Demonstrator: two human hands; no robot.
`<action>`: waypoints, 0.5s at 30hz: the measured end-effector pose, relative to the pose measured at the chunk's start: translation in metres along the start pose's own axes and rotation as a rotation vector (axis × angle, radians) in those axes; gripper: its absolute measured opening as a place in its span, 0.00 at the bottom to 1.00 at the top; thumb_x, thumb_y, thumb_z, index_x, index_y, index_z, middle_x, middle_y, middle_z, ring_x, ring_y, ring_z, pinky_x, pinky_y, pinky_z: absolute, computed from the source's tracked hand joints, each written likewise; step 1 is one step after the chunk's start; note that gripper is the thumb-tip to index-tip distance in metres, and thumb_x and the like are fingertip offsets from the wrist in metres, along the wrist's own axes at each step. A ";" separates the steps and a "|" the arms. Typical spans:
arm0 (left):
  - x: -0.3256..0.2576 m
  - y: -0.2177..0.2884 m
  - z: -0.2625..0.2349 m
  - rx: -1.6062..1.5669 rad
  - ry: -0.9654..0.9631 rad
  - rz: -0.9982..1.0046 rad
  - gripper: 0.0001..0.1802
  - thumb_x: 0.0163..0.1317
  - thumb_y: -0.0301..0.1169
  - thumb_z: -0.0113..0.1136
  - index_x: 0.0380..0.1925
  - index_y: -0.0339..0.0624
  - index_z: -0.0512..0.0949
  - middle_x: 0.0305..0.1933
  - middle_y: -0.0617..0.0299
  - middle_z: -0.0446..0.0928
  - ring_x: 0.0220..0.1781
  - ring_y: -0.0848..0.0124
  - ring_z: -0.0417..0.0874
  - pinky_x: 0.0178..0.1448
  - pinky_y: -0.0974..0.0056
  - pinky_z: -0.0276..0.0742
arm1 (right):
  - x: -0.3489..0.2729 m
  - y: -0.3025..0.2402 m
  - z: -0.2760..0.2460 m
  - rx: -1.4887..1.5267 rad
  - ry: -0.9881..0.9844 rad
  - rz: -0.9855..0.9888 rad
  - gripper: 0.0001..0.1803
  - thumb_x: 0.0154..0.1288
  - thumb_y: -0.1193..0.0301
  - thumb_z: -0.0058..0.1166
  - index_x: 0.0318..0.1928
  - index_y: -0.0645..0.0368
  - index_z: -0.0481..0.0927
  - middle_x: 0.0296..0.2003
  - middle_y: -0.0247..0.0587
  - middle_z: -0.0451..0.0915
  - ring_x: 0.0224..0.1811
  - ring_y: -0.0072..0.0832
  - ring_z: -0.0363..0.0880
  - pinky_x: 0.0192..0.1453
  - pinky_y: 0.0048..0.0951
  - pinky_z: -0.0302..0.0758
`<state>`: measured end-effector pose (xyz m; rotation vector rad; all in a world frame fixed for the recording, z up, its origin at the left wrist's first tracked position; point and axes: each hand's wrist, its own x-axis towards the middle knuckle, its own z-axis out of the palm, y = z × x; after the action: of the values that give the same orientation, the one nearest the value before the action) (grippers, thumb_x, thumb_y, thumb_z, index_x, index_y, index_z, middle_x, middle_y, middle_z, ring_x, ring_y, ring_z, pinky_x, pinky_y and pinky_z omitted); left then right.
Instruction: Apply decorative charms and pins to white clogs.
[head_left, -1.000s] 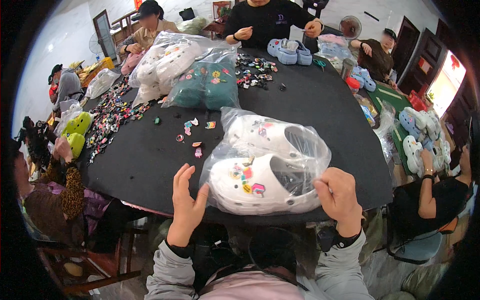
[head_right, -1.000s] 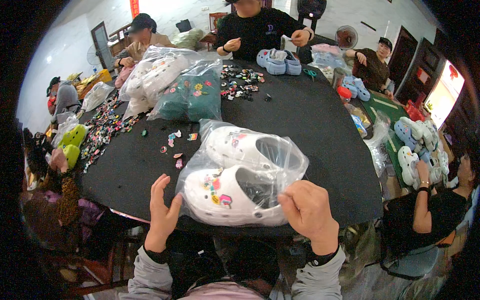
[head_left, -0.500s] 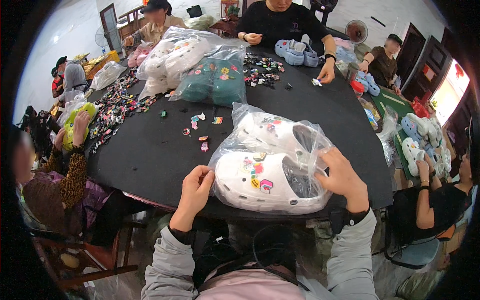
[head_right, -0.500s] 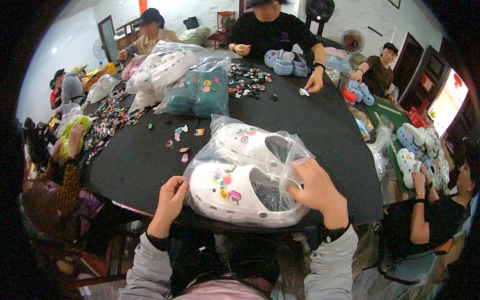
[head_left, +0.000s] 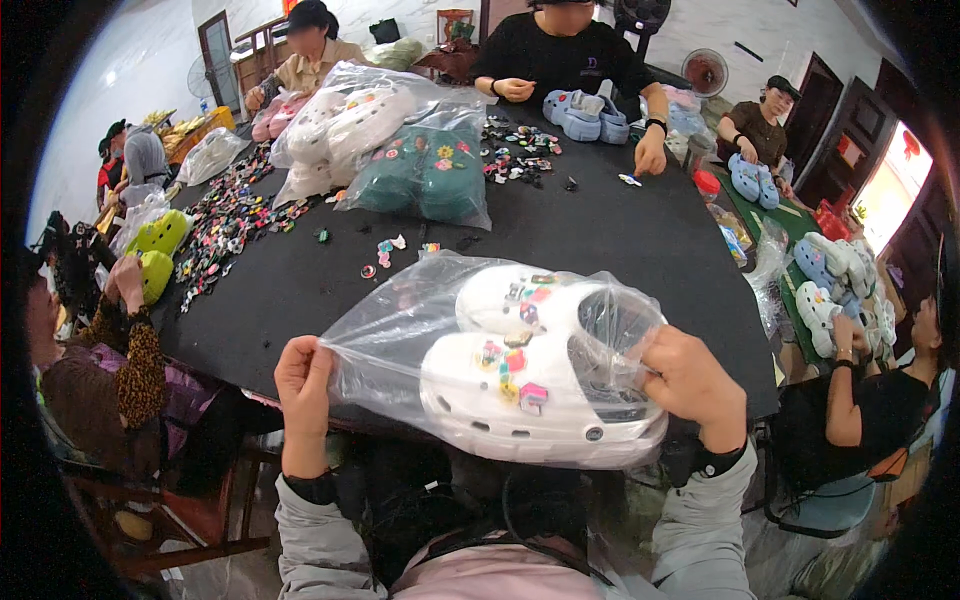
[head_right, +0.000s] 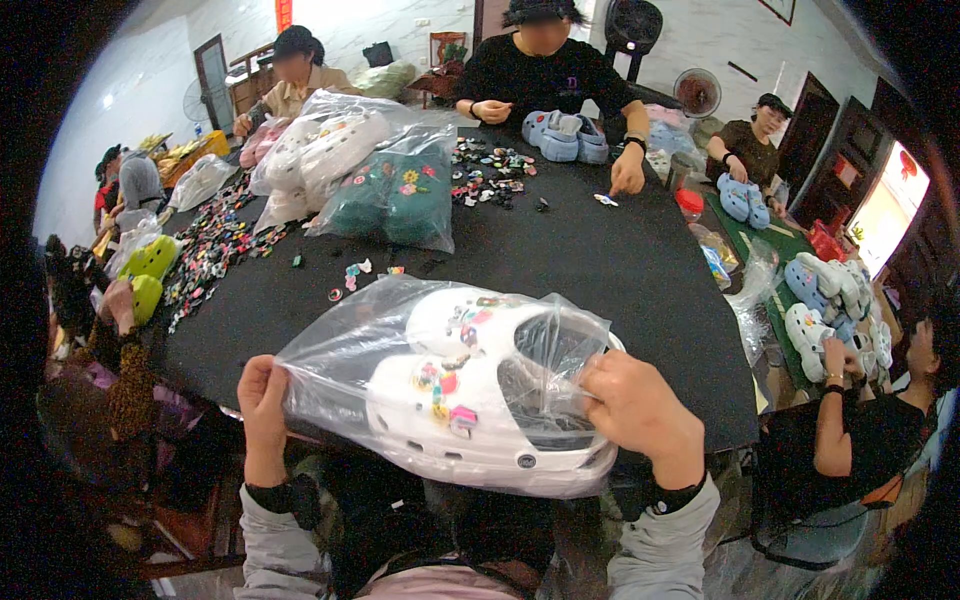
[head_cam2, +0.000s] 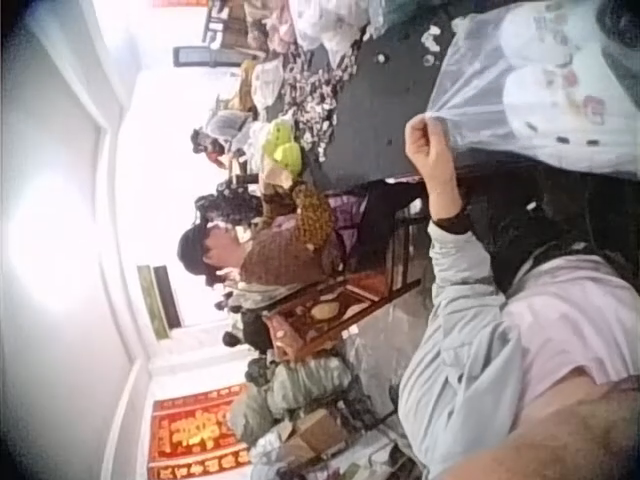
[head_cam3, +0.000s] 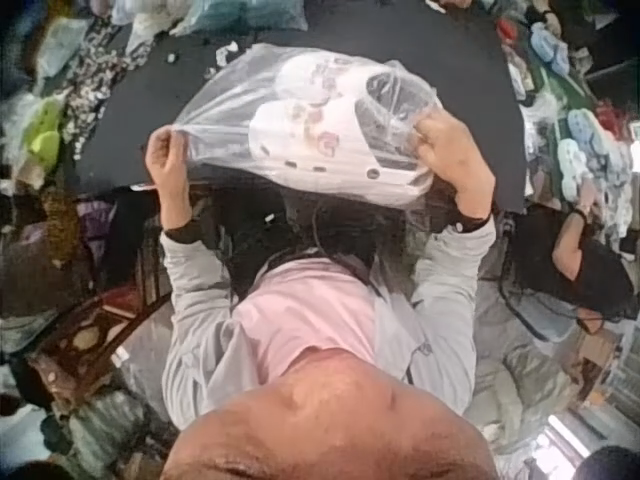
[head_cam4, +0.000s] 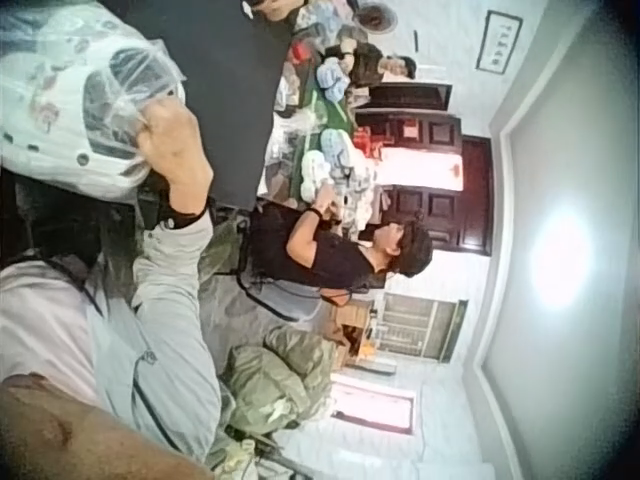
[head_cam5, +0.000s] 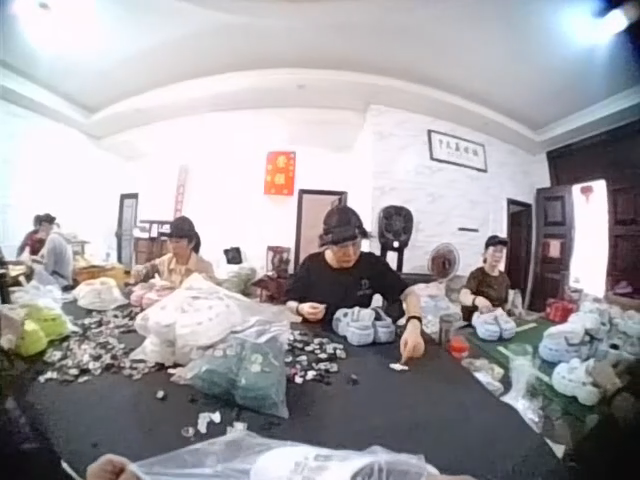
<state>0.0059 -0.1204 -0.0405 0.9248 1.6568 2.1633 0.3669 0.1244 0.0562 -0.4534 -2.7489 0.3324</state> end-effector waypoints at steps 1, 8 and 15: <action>0.003 -0.001 -0.002 -0.068 -0.094 -0.095 0.14 0.63 0.24 0.58 0.49 0.37 0.73 0.43 0.65 0.74 0.44 0.78 0.74 0.48 0.73 0.69 | -0.003 0.005 0.008 -0.008 0.002 0.012 0.08 0.49 0.74 0.56 0.31 0.63 0.80 0.31 0.47 0.78 0.38 0.46 0.77 0.43 0.42 0.74; 0.065 0.029 0.047 0.113 -0.514 -0.110 0.35 0.58 0.33 0.64 0.64 0.38 0.63 0.65 0.53 0.65 0.67 0.59 0.64 0.69 0.58 0.59 | -0.002 -0.012 0.012 -0.272 -0.030 -0.042 0.17 0.47 0.68 0.62 0.39 0.61 0.81 0.32 0.45 0.77 0.39 0.42 0.75 0.52 0.45 0.69; 0.098 -0.019 0.115 0.625 -0.711 0.075 0.39 0.62 0.43 0.61 0.68 0.37 0.58 0.70 0.44 0.59 0.73 0.54 0.58 0.73 0.56 0.53 | 0.001 -0.031 0.003 -0.140 0.100 -0.060 0.30 0.51 0.48 0.63 0.40 0.65 0.80 0.41 0.48 0.78 0.47 0.43 0.76 0.55 0.45 0.69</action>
<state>-0.0004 0.0290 -0.0097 1.6823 1.8983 1.0876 0.3565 0.0955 0.0622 -0.4097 -2.6922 0.0995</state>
